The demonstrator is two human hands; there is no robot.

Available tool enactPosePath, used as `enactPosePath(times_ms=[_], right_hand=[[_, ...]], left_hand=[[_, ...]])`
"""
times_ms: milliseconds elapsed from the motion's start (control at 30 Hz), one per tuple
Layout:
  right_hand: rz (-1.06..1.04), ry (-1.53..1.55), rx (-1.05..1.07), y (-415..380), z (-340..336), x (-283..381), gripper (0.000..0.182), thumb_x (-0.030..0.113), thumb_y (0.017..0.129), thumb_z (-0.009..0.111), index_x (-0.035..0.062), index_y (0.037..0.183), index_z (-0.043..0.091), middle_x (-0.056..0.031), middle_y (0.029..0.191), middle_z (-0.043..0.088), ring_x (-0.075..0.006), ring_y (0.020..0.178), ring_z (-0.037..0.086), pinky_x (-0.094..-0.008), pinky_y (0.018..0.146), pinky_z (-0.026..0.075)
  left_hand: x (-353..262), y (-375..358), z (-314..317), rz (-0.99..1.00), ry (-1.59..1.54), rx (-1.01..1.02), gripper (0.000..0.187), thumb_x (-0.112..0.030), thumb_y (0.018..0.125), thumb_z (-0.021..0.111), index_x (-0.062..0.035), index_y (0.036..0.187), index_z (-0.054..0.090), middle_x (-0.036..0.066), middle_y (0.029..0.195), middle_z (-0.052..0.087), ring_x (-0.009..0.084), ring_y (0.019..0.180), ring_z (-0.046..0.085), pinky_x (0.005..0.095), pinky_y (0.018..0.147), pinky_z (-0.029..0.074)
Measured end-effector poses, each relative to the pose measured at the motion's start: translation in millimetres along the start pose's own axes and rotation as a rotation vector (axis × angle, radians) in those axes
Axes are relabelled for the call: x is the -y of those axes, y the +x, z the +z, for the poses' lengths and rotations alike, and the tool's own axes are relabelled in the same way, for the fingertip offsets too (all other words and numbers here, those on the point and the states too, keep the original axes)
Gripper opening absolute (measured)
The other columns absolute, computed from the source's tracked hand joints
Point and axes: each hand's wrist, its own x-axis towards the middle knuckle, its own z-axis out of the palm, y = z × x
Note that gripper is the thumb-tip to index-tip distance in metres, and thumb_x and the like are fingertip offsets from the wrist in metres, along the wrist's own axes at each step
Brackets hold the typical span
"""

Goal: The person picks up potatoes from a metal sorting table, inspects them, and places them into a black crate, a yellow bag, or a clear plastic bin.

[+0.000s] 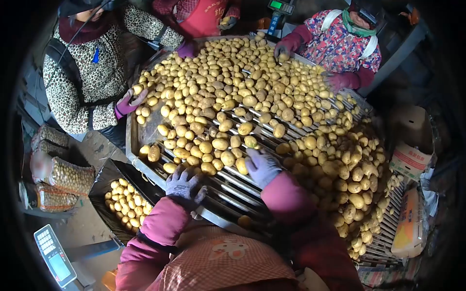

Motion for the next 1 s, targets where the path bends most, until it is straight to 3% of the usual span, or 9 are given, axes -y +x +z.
enactPosePath(times_ms=[200, 267, 333, 400, 433, 467, 633, 767, 1000], right_hand=[[-0.154, -0.61, 0.209, 9.2, 35.5, -6.2, 0.059, 0.038, 0.083, 0.06, 0.0137, 0.133, 0.04, -0.0178, 0.109, 0.058, -0.0299, 0.086, 0.06, -0.0431, 0.078, 0.047], [-0.154, 0.342, 0.042, 8.2, 49.2, -45.8, 0.06, 0.03, 0.083, 0.066, 0.0128, 0.134, 0.041, -0.0159, 0.101, 0.063, -0.0268, 0.085, 0.062, -0.0385, 0.077, 0.047], [0.155, 0.476, 0.093, 2.4, -1.6, 14.6, 0.057, 0.022, 0.081, 0.071, 0.0107, 0.131, 0.047, -0.0125, 0.091, 0.065, -0.0231, 0.084, 0.063, -0.0338, 0.076, 0.048], [-0.664, 0.15, -0.053, 10.3, -16.9, 30.2, 0.049, 0.022, 0.082, 0.07, 0.0079, 0.126, 0.052, -0.0113, 0.091, 0.065, -0.0218, 0.085, 0.063, -0.0331, 0.076, 0.048], [-0.453, 0.474, 0.138, 18.6, -5.7, 28.3, 0.047, 0.024, 0.082, 0.07, 0.0073, 0.123, 0.055, -0.0118, 0.091, 0.066, -0.0232, 0.086, 0.064, -0.035, 0.077, 0.048], [-0.235, 0.662, 0.186, 32.4, 4.5, 25.4, 0.042, 0.029, 0.085, 0.066, 0.0082, 0.12, 0.056, -0.0126, 0.093, 0.067, -0.0285, 0.089, 0.064, -0.0394, 0.079, 0.049], [-0.31, -0.32, 0.17, 105.1, 50.2, 32.7, 0.047, 0.041, 0.082, 0.06, 0.0113, 0.118, 0.052, -0.0235, 0.113, 0.05, -0.0408, 0.094, 0.057, -0.0475, 0.082, 0.047], [-0.159, -0.298, 0.331, 110.7, 31.4, 51.4, 0.042, 0.039, 0.082, 0.06, 0.011, 0.113, 0.052, -0.023, 0.113, 0.049, -0.0407, 0.092, 0.057, -0.0482, 0.079, 0.047], [-0.16, -0.31, 0.334, 104.6, 27.0, 42.5, 0.045, 0.041, 0.084, 0.058, 0.0122, 0.117, 0.05, -0.0208, 0.109, 0.055, -0.0397, 0.096, 0.057, -0.0488, 0.081, 0.047]], left_hand=[[-41.4, -5.6, 3.0, 0.433, -0.398, -0.151, 0.04, -0.029, 0.082, 0.061, -0.01, 0.117, 0.059, 0.012, 0.113, 0.057, 0.0314, 0.098, 0.055, 0.043, 0.084, 0.044], [-55.6, -7.3, 7.0, 0.008, -1.262, 0.015, 0.035, -0.023, 0.088, 0.058, -0.0057, 0.118, 0.057, 0.013, 0.116, 0.056, 0.025, 0.099, 0.057, 0.0364, 0.084, 0.047], [-58.5, 1.6, 5.7, -0.424, -2.043, 0.18, 0.053, -0.03, 0.091, 0.057, -0.0083, 0.135, 0.037, 0.012, 0.112, 0.055, 0.0241, 0.098, 0.057, 0.0376, 0.084, 0.047], [-52.8, 23.8, -11.8, -0.852, -2.218, 0.45, 0.055, -0.042, 0.092, 0.051, -0.0179, 0.139, 0.036, 0.01, 0.115, 0.055, 0.0268, 0.099, 0.057, 0.044, 0.083, 0.048], [-41.4, 15.3, 2.5, -0.535, -2.516, 0.601, 0.052, -0.05, 0.091, 0.046, -0.0249, 0.136, 0.038, 0.01, 0.116, 0.054, 0.0308, 0.101, 0.056, 0.0482, 0.085, 0.047], [-47.8, 18.4, -9.2, -0.793, -2.441, 0.411, 0.05, -0.044, 0.09, 0.051, -0.0197, 0.133, 0.041, 0.01, 0.113, 0.056, 0.0337, 0.1, 0.057, 0.0484, 0.087, 0.047], [-30.9, 15.7, 29.7, -0.802, -2.482, 0.432, 0.035, -0.027, 0.087, 0.056, -0.0064, 0.116, 0.052, 0.015, 0.105, 0.06, 0.0362, 0.1, 0.058, 0.0521, 0.089, 0.047], [-37.2, 15.7, 6.8, -0.412, -2.74, 0.581, 0.042, -0.034, 0.09, 0.05, -0.009, 0.123, 0.05, 0.012, 0.11, 0.06, 0.0364, 0.104, 0.057, 0.0516, 0.093, 0.045], [-33.9, 24.3, 10.8, -0.587, -2.537, 0.409, 0.052, -0.043, 0.094, 0.044, -0.012, 0.136, 0.04, 0.011, 0.122, 0.054, 0.0303, 0.109, 0.055, 0.0524, 0.094, 0.044]])
